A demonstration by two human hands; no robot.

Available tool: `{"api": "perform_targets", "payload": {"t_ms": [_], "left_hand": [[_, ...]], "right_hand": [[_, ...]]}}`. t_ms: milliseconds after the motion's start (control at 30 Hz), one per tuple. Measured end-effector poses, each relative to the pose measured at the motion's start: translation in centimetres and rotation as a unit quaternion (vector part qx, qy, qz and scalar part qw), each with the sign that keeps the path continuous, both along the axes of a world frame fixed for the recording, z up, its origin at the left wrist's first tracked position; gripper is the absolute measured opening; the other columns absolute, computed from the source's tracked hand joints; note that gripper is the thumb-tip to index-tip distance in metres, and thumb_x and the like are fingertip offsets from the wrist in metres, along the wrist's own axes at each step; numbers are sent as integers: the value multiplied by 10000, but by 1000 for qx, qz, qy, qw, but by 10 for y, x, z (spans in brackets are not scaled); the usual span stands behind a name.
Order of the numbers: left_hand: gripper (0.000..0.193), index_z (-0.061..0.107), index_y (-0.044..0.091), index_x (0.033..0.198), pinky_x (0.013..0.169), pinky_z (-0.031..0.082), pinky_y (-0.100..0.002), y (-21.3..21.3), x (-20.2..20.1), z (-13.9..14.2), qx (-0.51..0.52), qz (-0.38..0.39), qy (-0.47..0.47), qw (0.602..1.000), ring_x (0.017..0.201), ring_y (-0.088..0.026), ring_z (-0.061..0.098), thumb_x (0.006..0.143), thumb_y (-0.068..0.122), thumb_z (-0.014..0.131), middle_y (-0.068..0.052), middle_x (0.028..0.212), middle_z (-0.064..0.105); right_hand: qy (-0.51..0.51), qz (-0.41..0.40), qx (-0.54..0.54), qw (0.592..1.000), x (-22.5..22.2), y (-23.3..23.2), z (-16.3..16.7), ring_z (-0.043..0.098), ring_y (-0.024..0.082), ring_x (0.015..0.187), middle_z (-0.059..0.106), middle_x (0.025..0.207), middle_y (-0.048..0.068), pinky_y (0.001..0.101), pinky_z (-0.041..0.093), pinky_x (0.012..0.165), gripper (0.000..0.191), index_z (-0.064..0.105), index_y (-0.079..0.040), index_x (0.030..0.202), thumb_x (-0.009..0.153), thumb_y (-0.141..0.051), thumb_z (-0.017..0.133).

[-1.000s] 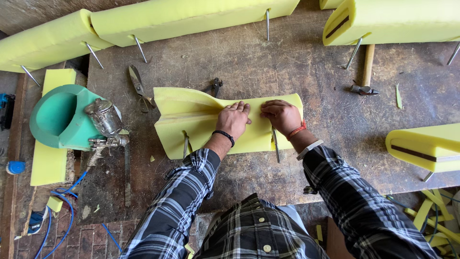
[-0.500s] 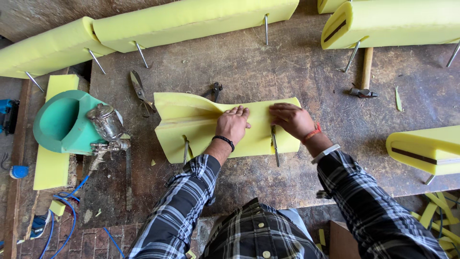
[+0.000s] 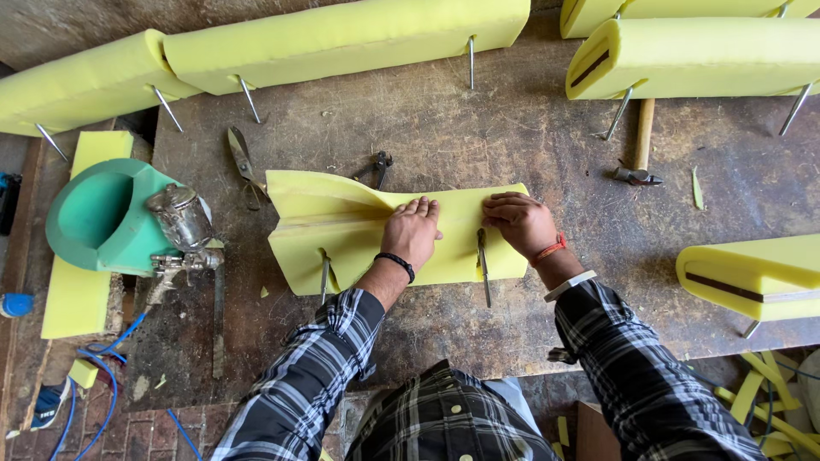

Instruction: The person wraps yellow foam around metal rods, folds and smooths the foam to form cylindrical cushions, and uses a pneumatic nail gun to secure the foam. The person also cuts foam sheets and assembles them into larger cushion blocks.

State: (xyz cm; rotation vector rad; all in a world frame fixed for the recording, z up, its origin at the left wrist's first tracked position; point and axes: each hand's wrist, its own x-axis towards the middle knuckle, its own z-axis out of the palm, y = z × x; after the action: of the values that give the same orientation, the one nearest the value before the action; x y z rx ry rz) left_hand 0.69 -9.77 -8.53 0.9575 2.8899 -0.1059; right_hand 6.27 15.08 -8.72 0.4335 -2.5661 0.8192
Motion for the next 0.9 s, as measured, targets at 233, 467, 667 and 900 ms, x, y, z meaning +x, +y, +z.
{"api": "perform_targets", "payload": {"t_ms": [233,467,667,900], "left_hand": [[593,554,207,1437,1185,335,-498,-46,-16,69,136,-29,-81,987,1428,-400,431,920,436,735,-109,1411,623],[797,434,25,1519,1082,407,-494,-239,-106,73,416,93,-68,902,1341,-384,509,871,275,825,-248,1468,527],[609,575,79,1422,1060,530,-366,-316,-126,17,493,136,-308,802,1256,-216,651,834,69,736,-136,1399,655],[428,691,56,1237,1032,527,-374,-344,-139,-14,502,59,-285,814,1129,-175,678,820,-8,767,-85,1223,737]], "right_hand": [[36,3,23,999,24,-21,22,708,247,1215,756,1230,41,397,569,1055,253,786,-130,1054,811,-169,843],[-55,-85,69,992,39,-86,43,574,337,1303,635,1392,146,451,438,1115,893,561,-55,1433,685,-402,904],[-62,-80,109,989,15,-156,20,529,360,1351,604,1420,179,473,373,1180,935,504,-40,1485,705,-395,881],[-160,-141,113,970,-5,-200,38,489,348,1379,590,1434,157,468,331,1247,1006,397,-67,1579,757,-444,838]]}}
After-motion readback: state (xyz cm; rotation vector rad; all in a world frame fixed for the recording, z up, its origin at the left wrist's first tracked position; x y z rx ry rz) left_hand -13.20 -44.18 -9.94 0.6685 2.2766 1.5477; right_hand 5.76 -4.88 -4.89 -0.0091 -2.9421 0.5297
